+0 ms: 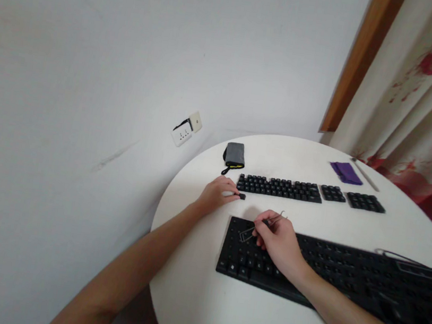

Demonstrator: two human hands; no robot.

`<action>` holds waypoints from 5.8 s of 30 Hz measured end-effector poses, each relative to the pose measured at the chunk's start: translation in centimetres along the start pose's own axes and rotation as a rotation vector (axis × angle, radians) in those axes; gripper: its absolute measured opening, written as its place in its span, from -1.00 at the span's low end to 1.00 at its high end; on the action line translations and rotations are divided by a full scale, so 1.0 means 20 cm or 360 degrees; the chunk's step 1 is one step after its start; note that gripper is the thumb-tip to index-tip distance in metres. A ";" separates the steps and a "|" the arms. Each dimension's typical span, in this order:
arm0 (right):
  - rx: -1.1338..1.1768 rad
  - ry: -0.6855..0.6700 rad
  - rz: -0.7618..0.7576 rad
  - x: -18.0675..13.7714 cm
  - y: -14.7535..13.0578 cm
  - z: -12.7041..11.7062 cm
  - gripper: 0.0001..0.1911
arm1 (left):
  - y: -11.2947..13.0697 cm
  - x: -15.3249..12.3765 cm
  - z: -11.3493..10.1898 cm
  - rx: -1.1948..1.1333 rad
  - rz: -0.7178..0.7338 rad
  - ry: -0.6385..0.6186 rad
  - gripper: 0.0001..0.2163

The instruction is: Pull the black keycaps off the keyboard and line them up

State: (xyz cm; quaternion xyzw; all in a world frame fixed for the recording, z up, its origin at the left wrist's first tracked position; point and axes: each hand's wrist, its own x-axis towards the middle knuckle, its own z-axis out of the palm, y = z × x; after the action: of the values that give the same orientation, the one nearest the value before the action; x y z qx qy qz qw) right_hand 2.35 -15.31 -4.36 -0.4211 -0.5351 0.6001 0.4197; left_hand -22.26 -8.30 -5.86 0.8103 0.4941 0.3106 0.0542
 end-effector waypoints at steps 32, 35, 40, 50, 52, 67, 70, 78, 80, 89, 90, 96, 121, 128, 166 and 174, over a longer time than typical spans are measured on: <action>-0.0072 -0.0038 -0.0049 0.00 -0.01 -0.01 -0.88 | -0.02 0.01 0.04 0.0160 -0.0008 0.0223 -0.56; -0.0074 -0.0043 -0.0046 -0.01 -0.01 -0.01 -0.89 | -0.01 0.01 0.03 0.0148 -0.0049 0.0200 -0.45; -0.0090 -0.0057 -0.0049 0.00 0.00 -0.01 -0.89 | 0.00 0.02 0.03 0.0119 -0.0068 0.0169 -0.42; -0.0112 -0.0044 -0.0052 -0.01 0.00 -0.01 -0.90 | -0.03 0.03 0.05 0.0084 -0.0124 0.0166 -0.36; -0.0105 -0.0040 -0.0054 0.00 0.00 -0.01 -0.90 | -0.04 0.03 0.05 0.0083 -0.0122 0.0168 -0.35; -0.0070 -0.0036 -0.0055 -0.01 -0.02 -0.01 -0.89 | -0.09 0.03 0.06 0.0061 -0.0167 0.0174 -0.27; -0.0062 -0.0037 -0.0052 -0.01 -0.02 -0.01 -0.89 | -0.09 0.03 0.06 0.0053 -0.0179 0.0178 -0.28; -0.0050 -0.0030 -0.0063 -0.01 -0.01 0.00 -0.89 | -0.07 0.03 0.06 0.0013 -0.0157 0.0182 -0.31; -0.0052 -0.0031 -0.0068 -0.01 -0.01 0.00 -0.89 | -0.07 0.03 0.06 0.0043 -0.0158 0.0163 -0.30; -0.0072 -0.0053 -0.0070 -0.01 -0.01 0.00 -0.87 | -0.06 0.03 0.06 0.0066 -0.0207 0.0128 -0.28; -0.0072 -0.0051 -0.0065 -0.01 -0.01 0.00 -0.87 | -0.06 0.03 0.06 0.0060 -0.0199 0.0131 -0.28; -0.0025 -0.0080 -0.0064 -0.02 -0.05 -0.02 -0.78 | -0.06 0.03 0.05 -0.0069 -0.0230 0.0256 -0.45; -0.1125 -0.0767 -0.0802 -0.13 -0.10 -0.03 -0.80 | 0.02 0.02 0.03 -0.0294 -0.0183 0.0165 -0.67; -0.0866 -0.0648 -0.0556 -0.10 -0.07 -0.02 -0.72 | 0.03 0.02 0.03 -0.0251 -0.0151 0.0122 -0.73; -0.0467 0.0219 -0.0548 0.18 -0.07 -0.27 -0.59 | 0.45 0.16 0.13 -0.0702 0.0167 -0.0193 -0.72; -0.0228 0.0174 -0.0312 0.20 -0.06 -0.28 -0.56 | 0.43 0.17 0.15 -0.0431 0.0557 -0.0114 -0.85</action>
State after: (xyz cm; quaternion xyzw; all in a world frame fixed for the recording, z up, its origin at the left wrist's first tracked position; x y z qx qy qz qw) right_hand 6.66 -9.75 -3.87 -0.4277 -0.5916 0.4925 0.4738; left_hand -12.82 -9.09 -3.33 0.8795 0.2974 0.3497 0.1252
